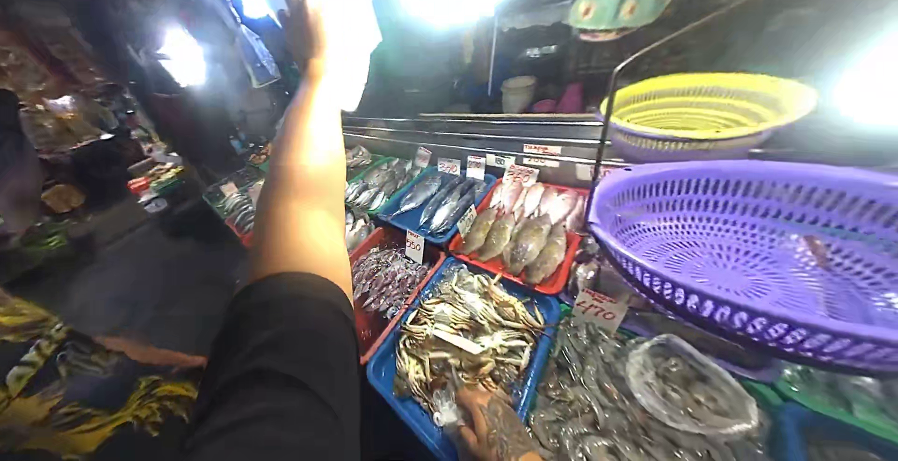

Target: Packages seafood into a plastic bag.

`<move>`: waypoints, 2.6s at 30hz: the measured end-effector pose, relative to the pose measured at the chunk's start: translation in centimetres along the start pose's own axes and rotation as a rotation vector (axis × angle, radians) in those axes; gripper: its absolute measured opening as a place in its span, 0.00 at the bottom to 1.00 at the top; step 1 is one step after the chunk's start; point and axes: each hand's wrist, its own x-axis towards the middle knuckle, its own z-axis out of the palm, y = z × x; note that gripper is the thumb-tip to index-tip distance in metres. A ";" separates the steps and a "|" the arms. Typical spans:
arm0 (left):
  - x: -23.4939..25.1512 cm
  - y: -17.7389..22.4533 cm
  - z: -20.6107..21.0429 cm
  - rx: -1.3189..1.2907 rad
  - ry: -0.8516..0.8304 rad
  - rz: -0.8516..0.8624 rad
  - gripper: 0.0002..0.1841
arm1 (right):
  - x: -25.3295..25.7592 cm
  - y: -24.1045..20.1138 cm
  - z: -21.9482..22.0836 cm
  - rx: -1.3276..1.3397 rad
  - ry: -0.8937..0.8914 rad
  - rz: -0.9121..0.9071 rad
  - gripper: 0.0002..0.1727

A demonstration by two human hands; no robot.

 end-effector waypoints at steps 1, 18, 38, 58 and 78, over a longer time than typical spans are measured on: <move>0.7 -0.5 0.3 -0.008 -0.004 -0.023 0.25 | 0.0 0.2 0.0 0.004 0.003 -0.002 0.24; -39.1 1.3 -10.6 -0.486 -0.564 0.450 0.09 | -2.7 -5.1 -14.9 0.881 0.442 -0.473 0.65; -54.8 2.6 -8.2 -1.572 -1.036 -1.009 0.06 | -16.3 10.3 -15.5 0.747 0.574 0.215 0.42; -68.9 1.3 -30.8 -1.055 -0.544 -0.900 0.13 | -15.3 0.7 -1.1 1.197 0.098 -0.257 0.08; -68.5 -13.8 -22.5 0.091 -1.368 -0.596 0.44 | 0.7 0.5 6.2 -0.117 0.344 0.157 0.27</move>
